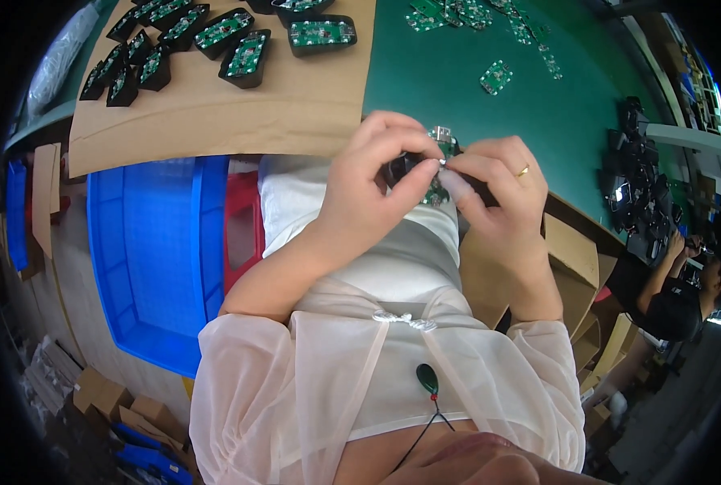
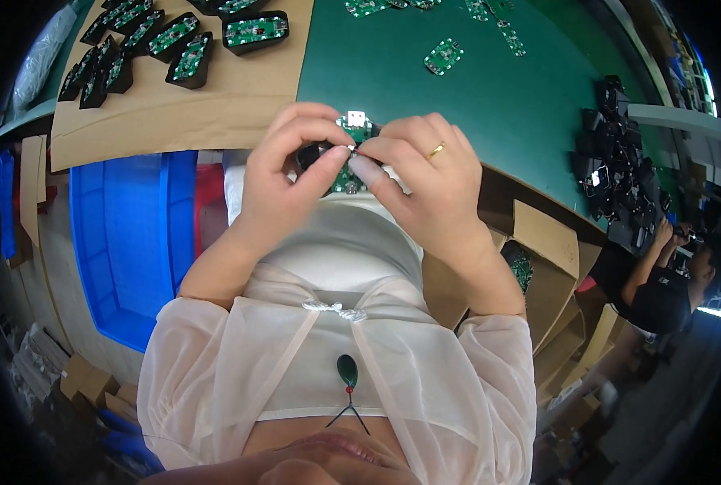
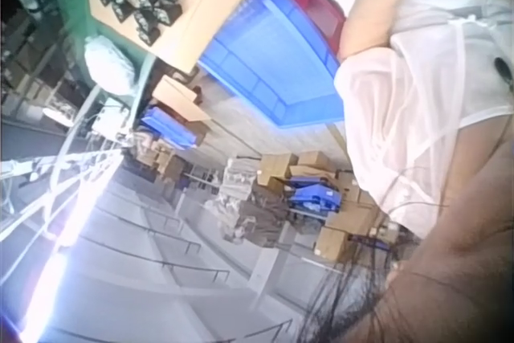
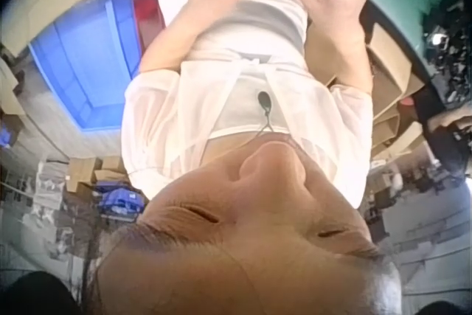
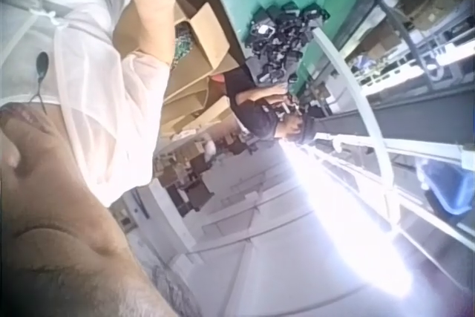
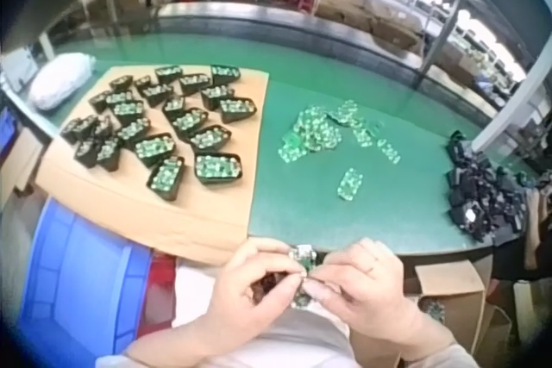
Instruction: The person assembles circuit board components into small black plastic housings by hand.
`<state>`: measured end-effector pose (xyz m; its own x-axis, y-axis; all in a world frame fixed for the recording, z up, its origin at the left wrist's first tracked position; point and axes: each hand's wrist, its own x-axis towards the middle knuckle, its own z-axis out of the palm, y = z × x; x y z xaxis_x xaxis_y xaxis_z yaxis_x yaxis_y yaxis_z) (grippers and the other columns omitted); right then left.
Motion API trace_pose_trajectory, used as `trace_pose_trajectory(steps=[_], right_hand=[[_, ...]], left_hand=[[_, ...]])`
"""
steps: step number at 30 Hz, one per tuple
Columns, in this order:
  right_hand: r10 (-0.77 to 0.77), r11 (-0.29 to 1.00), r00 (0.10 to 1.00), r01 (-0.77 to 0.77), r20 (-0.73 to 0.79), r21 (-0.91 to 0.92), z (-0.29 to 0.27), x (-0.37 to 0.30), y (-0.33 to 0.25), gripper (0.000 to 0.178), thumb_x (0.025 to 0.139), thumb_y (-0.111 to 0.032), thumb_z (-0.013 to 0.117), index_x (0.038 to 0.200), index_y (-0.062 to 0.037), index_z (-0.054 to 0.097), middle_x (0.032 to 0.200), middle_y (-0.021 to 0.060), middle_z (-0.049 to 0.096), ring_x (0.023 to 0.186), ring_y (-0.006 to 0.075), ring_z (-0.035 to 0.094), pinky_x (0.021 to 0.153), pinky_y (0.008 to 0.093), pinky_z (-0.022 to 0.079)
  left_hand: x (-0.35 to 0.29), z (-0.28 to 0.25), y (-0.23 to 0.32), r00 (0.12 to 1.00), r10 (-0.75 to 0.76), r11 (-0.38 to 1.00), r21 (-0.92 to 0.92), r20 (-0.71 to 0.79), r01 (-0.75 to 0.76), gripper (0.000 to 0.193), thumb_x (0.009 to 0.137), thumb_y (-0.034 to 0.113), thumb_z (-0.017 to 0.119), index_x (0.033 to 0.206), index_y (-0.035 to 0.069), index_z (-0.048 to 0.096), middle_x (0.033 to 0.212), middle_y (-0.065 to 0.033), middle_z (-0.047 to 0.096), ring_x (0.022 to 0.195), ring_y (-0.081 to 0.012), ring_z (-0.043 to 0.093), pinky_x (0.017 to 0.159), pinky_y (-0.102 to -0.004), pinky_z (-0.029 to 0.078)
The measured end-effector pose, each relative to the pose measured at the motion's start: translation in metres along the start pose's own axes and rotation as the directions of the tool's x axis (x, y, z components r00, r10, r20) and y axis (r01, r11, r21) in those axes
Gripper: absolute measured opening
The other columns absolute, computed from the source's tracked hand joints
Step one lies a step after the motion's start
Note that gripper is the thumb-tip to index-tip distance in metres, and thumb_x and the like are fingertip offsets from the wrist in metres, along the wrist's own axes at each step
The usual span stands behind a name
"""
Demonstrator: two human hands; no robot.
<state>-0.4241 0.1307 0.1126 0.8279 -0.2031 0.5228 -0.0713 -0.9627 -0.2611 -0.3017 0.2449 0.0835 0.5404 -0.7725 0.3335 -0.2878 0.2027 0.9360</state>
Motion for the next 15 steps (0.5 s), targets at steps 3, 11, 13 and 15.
trace_pose_trajectory(steps=[3,11,13,15], right_hand=[[0.259,0.888,0.966,-0.24,0.004,0.391,0.008,-0.01,-0.009,0.02,0.065,-0.003,0.07,0.082,-0.0065,0.061,0.08,0.0033,0.057,0.066,0.0154,0.052,0.054,0.0247,0.039],[0.425,0.802,0.903,-0.343,-0.062,0.489,0.017,-0.019,-0.016,0.017,0.07,0.0,0.068,0.085,-0.0031,0.062,0.077,0.0061,0.058,0.068,0.0138,0.052,0.055,0.0228,0.04],[0.366,0.851,0.926,-0.296,-0.087,0.433,0.017,-0.019,-0.014,0.018,0.069,0.002,0.068,0.085,-0.0026,0.062,0.076,0.0066,0.058,0.067,0.0152,0.052,0.055,0.0233,0.04],[0.306,0.894,0.946,-0.247,-0.108,0.373,0.015,-0.017,-0.013,0.019,0.067,0.003,0.068,0.084,-0.0022,0.062,0.075,0.0071,0.058,0.066,0.0166,0.053,0.055,0.0237,0.041]], left_hand=[[-0.001,-0.001,-0.009,0.977,-0.179,0.912,-0.352,0.116,0.209,0.01,0.077,0.002,0.061,0.086,0.005,0.06,0.091,-0.0029,0.052,0.069,-0.0073,0.049,0.055,-0.0188,0.039],[-0.004,0.001,-0.017,0.983,-0.116,0.947,-0.283,0.143,0.153,0.011,0.079,0.004,0.06,0.09,0.003,0.059,0.09,-0.0021,0.053,0.076,-0.0069,0.05,0.058,-0.0193,0.04],[-0.005,0.005,-0.005,0.967,-0.221,0.881,-0.4,0.125,0.253,0.014,0.079,0.004,0.06,0.092,0.003,0.058,0.091,-0.0032,0.053,0.075,-0.0079,0.052,0.058,-0.0199,0.041],[-0.005,0.005,0.001,0.938,-0.324,0.788,-0.514,0.121,0.338,0.016,0.078,0.004,0.06,0.094,0.002,0.057,0.093,-0.0043,0.054,0.075,-0.0089,0.053,0.058,-0.0206,0.042]])
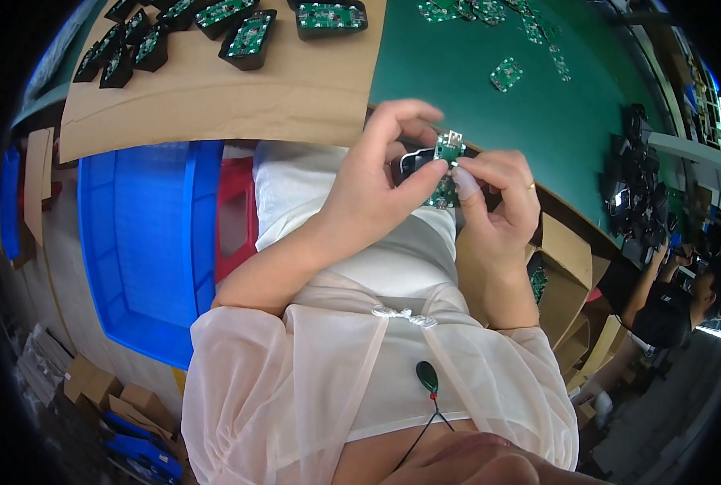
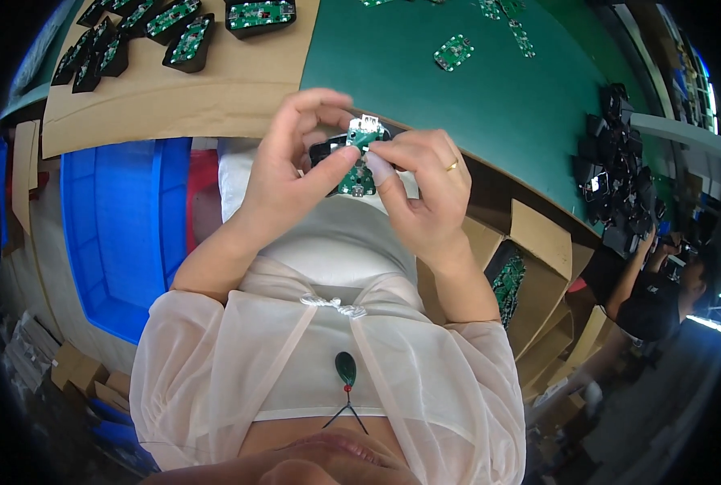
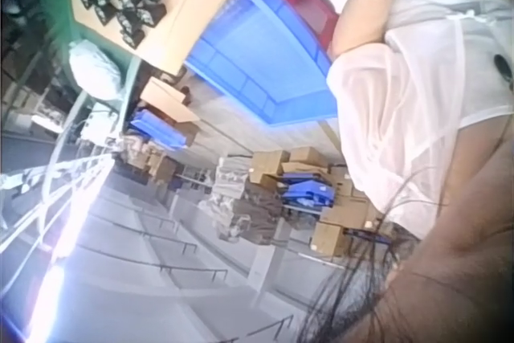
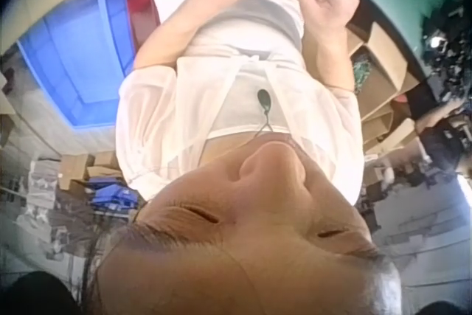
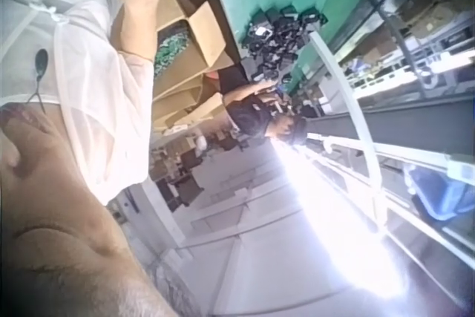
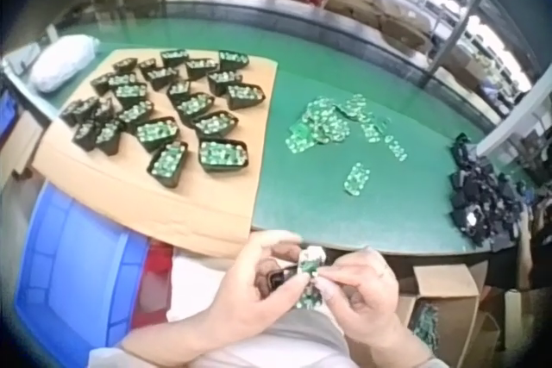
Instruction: The person assembles circuit board components into small black plastic housings by hand.
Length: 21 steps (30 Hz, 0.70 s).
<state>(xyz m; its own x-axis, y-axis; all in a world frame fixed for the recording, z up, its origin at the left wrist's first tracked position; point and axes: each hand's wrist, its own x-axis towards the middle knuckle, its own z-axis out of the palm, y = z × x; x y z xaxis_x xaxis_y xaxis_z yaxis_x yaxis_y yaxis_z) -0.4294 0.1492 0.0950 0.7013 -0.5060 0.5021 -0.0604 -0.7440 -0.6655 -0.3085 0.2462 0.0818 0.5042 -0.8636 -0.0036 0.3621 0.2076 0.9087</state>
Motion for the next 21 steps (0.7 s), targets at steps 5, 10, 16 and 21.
trace_pose_trajectory(steps=[5,10,16,21], right_hand=[[-0.21,0.965,0.974,0.221,0.085,-0.142,-0.008,0.008,-0.003,0.025,0.058,0.006,0.069,0.081,-0.0017,0.061,0.072,0.007,0.056,0.06,0.02,0.052,0.051,0.0276,0.043],[-0.287,0.928,0.947,0.313,0.144,-0.204,-0.009,0.014,-0.003,0.029,0.054,0.005,0.068,0.081,-0.0016,0.06,0.072,0.0066,0.054,0.059,0.0205,0.052,0.049,0.0289,0.043],[-0.31,0.906,0.933,0.349,0.184,-0.242,-0.008,0.015,-0.003,0.032,0.052,0.004,0.068,0.082,-0.0016,0.06,0.073,0.0061,0.054,0.059,0.0205,0.051,0.049,0.029,0.042],[-0.305,0.897,0.929,0.354,0.209,-0.266,-0.008,0.016,-0.004,0.032,0.052,0.003,0.067,0.082,-0.0019,0.06,0.074,0.0057,0.054,0.06,0.0203,0.051,0.049,0.0293,0.042]], left_hand=[[-0.001,-0.006,0.01,1.0,0.014,0.933,0.36,-0.027,-0.004,0.023,0.078,0.005,0.06,0.1,0.002,0.056,0.088,-0.0073,0.057,0.069,-0.0121,0.055,0.058,-0.0225,0.044],[-0.001,-0.005,0.003,0.976,0.214,0.88,0.441,-0.031,-0.178,0.023,0.076,0.005,0.06,0.099,0.002,0.057,0.087,-0.0092,0.058,0.069,-0.0185,0.057,0.06,-0.0254,0.046],[-0.001,-0.005,0.0,0.942,0.335,0.809,0.517,-0.018,-0.278,0.024,0.076,0.006,0.061,0.099,0.002,0.057,0.09,-0.0098,0.058,0.071,-0.0221,0.058,0.06,-0.0276,0.047],[-0.002,-0.005,0.001,0.946,0.323,0.812,0.519,-0.019,-0.267,0.025,0.076,0.006,0.061,0.1,0.003,0.056,0.091,-0.0097,0.058,0.071,-0.0224,0.058,0.06,-0.0278,0.047]])
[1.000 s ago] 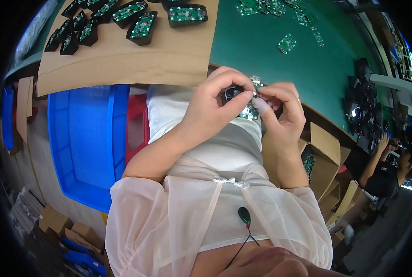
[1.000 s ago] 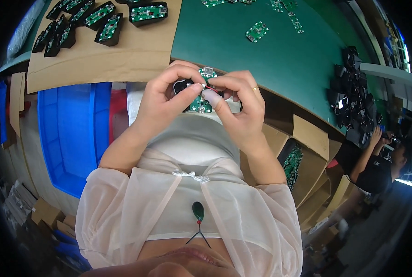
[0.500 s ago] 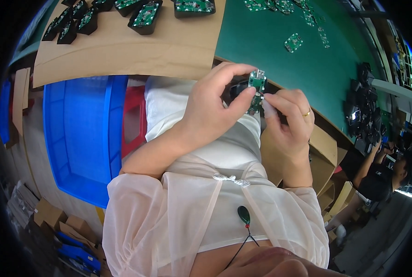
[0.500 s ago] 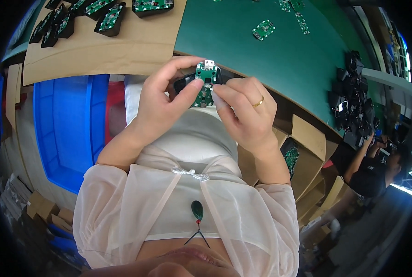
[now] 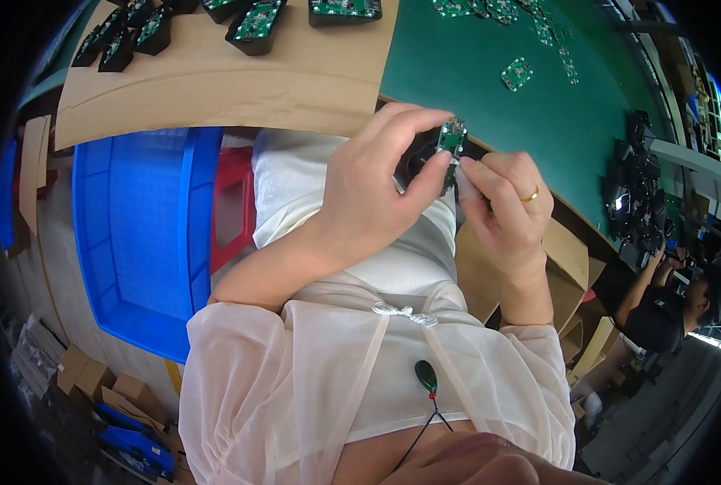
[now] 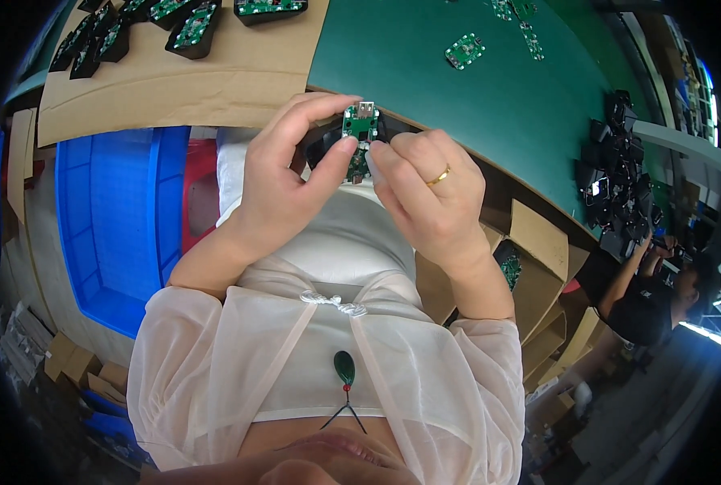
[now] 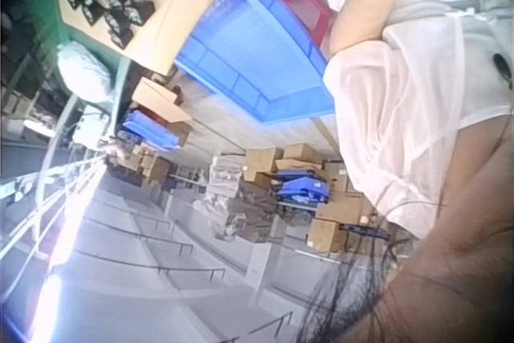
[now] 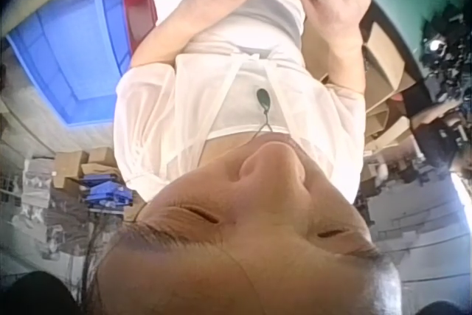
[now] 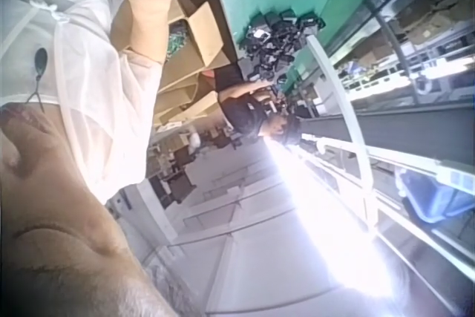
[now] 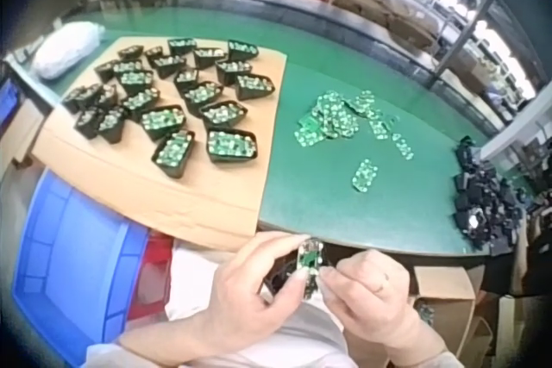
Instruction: The person assembles circuit board components into small black plastic housings by hand.
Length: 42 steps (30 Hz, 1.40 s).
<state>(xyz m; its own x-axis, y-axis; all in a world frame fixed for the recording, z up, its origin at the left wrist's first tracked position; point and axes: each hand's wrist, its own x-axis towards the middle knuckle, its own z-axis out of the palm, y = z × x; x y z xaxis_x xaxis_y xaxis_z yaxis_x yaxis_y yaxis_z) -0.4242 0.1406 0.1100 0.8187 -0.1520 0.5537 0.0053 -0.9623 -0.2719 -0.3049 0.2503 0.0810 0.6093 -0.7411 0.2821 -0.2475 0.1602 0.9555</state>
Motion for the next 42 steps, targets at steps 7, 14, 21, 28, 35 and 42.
trace_pose_trajectory(steps=[7,14,21,28,35,42], right_hand=[[-0.013,1.0,1.0,0.013,0.021,-0.003,-0.001,0.002,-0.001,0.033,0.05,0.002,0.067,0.082,-0.0015,0.059,0.074,0.0056,0.053,0.06,0.0202,0.051,0.049,0.0296,0.042],[-0.031,0.999,0.999,0.032,0.032,-0.035,0.0,0.003,0.0,0.032,0.051,0.0,0.067,0.082,-0.0014,0.058,0.075,0.0053,0.053,0.059,0.0193,0.049,0.048,0.0293,0.041],[-0.087,0.99,0.993,0.095,0.077,-0.103,0.001,0.007,-0.002,0.027,0.054,-0.001,0.066,0.08,-0.0013,0.058,0.074,0.005,0.052,0.059,0.0181,0.049,0.048,0.0284,0.041],[0.337,0.827,0.939,-0.329,0.068,0.455,0.007,-0.011,0.003,0.039,0.073,-0.012,0.065,0.106,0.0012,0.051,0.075,0.0052,0.052,0.063,0.0144,0.051,0.052,0.0229,0.044],[0.628,0.032,0.626,-0.616,0.463,0.787,0.013,-0.02,-0.017,0.047,0.089,-0.022,0.055,0.124,0.0015,0.035,0.081,0.0084,0.058,0.05,0.0075,0.05,0.041,0.016,0.034],[0.707,0.039,0.603,-0.555,0.369,0.831,0.021,-0.014,-0.023,0.031,0.089,-0.011,0.054,0.113,0.0006,0.04,0.08,0.0073,0.057,0.053,0.0056,0.047,0.039,0.0166,0.034]], left_hand=[[0.0,0.001,-0.003,0.997,0.078,0.996,0.039,-0.027,-0.077,0.027,0.075,0.006,0.062,0.101,0.003,0.056,0.091,-0.0098,0.058,0.07,-0.0226,0.058,0.059,-0.0277,0.047],[0.002,0.0,-0.001,0.996,0.088,0.993,0.076,-0.022,-0.086,0.028,0.074,0.005,0.062,0.101,0.004,0.056,0.092,-0.01,0.058,0.07,-0.0232,0.059,0.058,-0.0282,0.048],[0.002,0.002,-0.004,0.988,0.149,0.98,0.14,-0.025,-0.144,0.029,0.074,0.004,0.062,0.102,0.003,0.056,0.092,-0.0103,0.058,0.07,-0.0243,0.058,0.058,-0.0295,0.048],[0.001,0.0,-0.008,0.979,0.201,0.975,0.106,-0.042,-0.196,0.029,0.076,0.005,0.061,0.104,0.002,0.055,0.093,-0.0121,0.057,0.07,-0.0243,0.059,0.058,-0.0296,0.048],[-0.002,0.005,-0.008,0.983,0.184,0.979,0.091,-0.006,-0.183,0.028,0.078,0.007,0.06,0.105,0.002,0.055,0.093,-0.0114,0.057,0.069,-0.0241,0.059,0.055,-0.0299,0.048],[0.0,0.01,-0.008,0.955,0.289,0.947,0.165,-0.061,-0.276,0.027,0.077,0.006,0.06,0.104,0.004,0.056,0.092,-0.0098,0.057,0.067,-0.0228,0.059,0.053,-0.0293,0.048]])
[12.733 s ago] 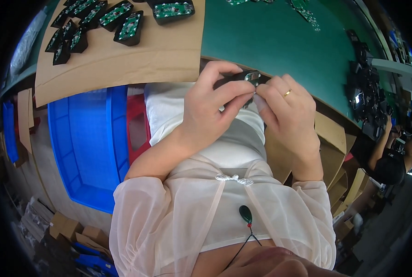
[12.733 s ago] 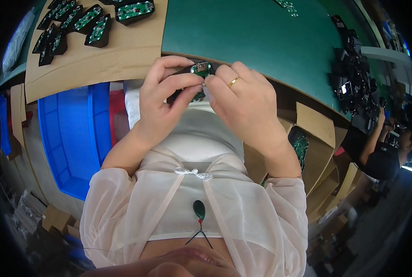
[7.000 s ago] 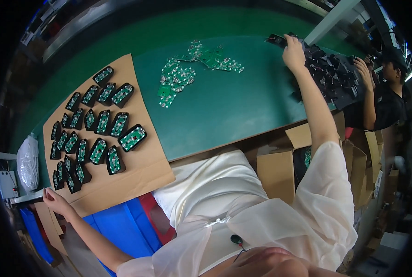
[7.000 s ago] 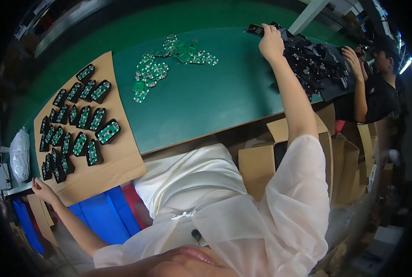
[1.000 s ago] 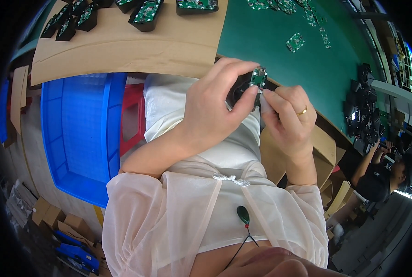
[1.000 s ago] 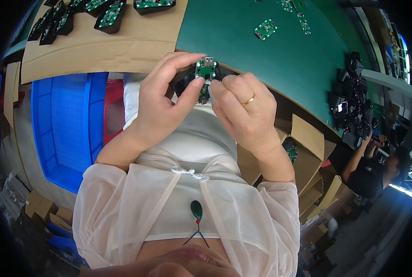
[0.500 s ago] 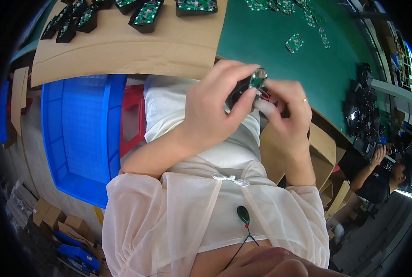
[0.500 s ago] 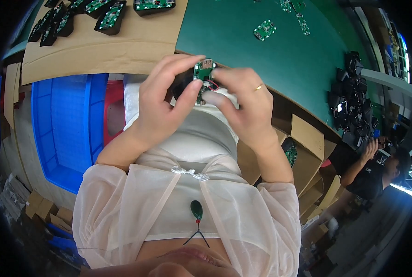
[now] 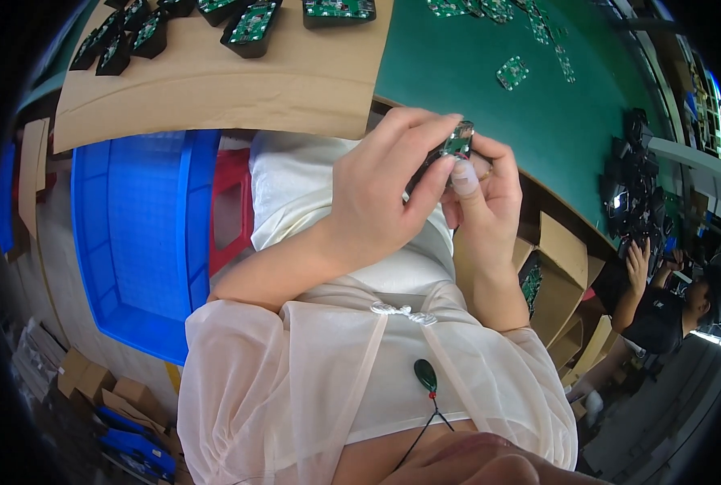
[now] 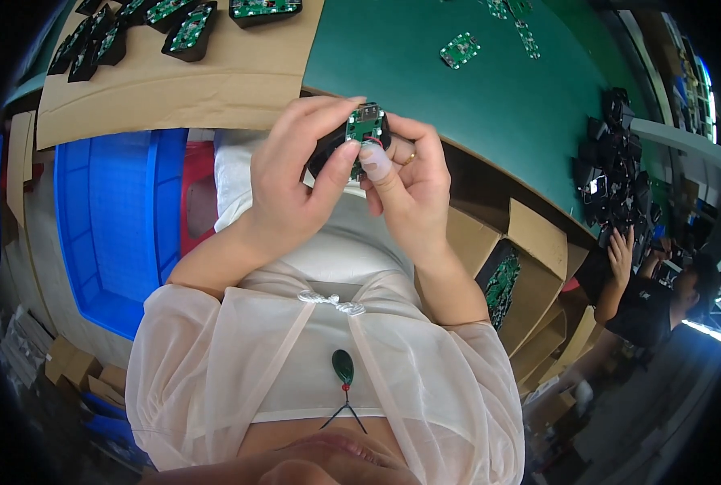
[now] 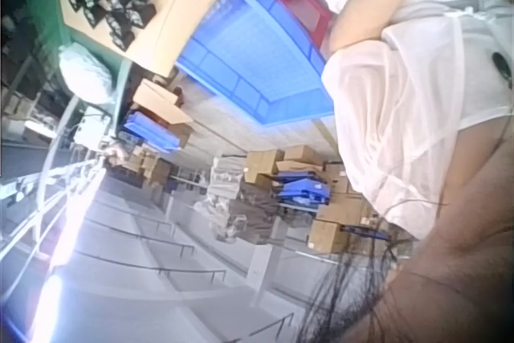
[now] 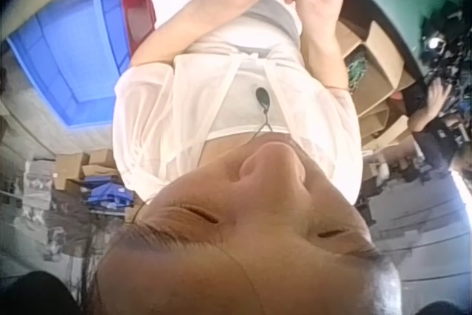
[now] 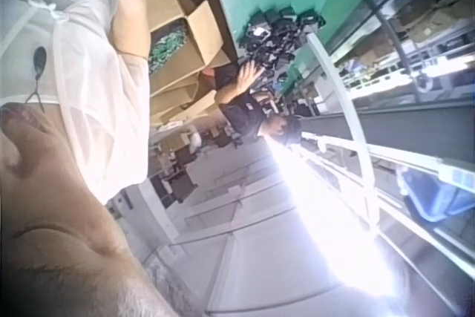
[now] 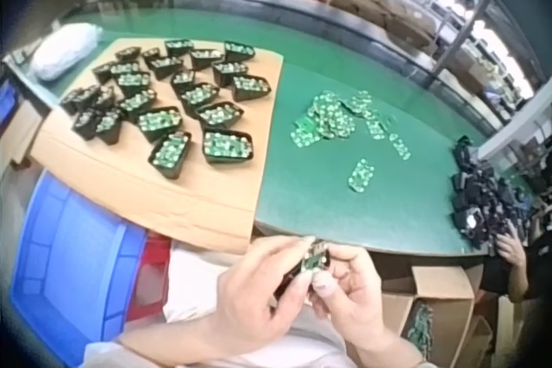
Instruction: The person assembles circuit board components into small black plastic housings by hand.
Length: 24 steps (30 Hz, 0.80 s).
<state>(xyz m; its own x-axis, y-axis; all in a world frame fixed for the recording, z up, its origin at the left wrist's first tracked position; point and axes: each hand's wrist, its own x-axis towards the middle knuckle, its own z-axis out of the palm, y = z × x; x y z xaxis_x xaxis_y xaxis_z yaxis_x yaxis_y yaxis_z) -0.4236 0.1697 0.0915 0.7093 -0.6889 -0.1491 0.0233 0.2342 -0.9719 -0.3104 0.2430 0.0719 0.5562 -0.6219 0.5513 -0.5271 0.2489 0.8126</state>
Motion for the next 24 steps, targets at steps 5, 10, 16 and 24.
trace_pose_trajectory(steps=[5,10,16,24], right_hand=[[-0.007,0.998,1.0,0.006,0.019,0.06,-0.003,-0.002,0.001,0.028,0.088,-0.01,0.054,0.11,-0.0005,0.04,0.081,0.0065,0.056,0.053,0.0052,0.047,0.039,0.0161,0.034],[0.002,0.996,1.0,-0.001,-0.015,0.09,-0.003,-0.002,0.005,0.025,0.088,-0.011,0.054,0.108,-0.0032,0.041,0.081,0.0061,0.056,0.051,0.0048,0.045,0.039,0.0162,0.033],[-0.068,0.994,0.998,0.069,-0.02,0.081,0.0,0.002,0.014,0.025,0.087,-0.01,0.056,0.107,-0.0035,0.042,0.082,0.0063,0.057,0.052,0.0049,0.046,0.039,0.0162,0.034],[-0.116,0.991,0.993,0.114,0.031,0.074,-0.001,0.012,0.025,0.028,0.086,-0.009,0.057,0.11,-0.0026,0.044,0.081,0.0073,0.057,0.054,0.0068,0.049,0.041,0.0165,0.037]], left_hand=[[-0.002,-0.001,0.003,1.0,-0.019,1.0,-0.011,0.018,0.019,0.027,0.076,0.005,0.06,0.103,0.005,0.058,0.092,-0.0078,0.057,0.066,-0.0209,0.059,0.051,-0.028,0.047],[-0.004,0.002,0.003,1.0,-0.013,1.0,0.0,0.006,0.013,0.027,0.076,0.004,0.061,0.103,0.005,0.059,0.091,-0.0069,0.057,0.065,-0.019,0.059,0.05,-0.0269,0.047],[-0.007,0.002,0.0,1.0,-0.008,1.0,-0.004,-0.027,0.008,0.029,0.075,0.002,0.061,0.104,0.005,0.061,0.091,-0.0067,0.058,0.066,-0.0179,0.059,0.051,-0.0263,0.048],[-0.009,-0.004,-0.003,0.999,-0.026,1.0,-0.003,-0.026,0.026,0.029,0.077,0.001,0.06,0.105,0.005,0.061,0.094,-0.0089,0.058,0.072,-0.0186,0.059,0.057,-0.0258,0.049]])
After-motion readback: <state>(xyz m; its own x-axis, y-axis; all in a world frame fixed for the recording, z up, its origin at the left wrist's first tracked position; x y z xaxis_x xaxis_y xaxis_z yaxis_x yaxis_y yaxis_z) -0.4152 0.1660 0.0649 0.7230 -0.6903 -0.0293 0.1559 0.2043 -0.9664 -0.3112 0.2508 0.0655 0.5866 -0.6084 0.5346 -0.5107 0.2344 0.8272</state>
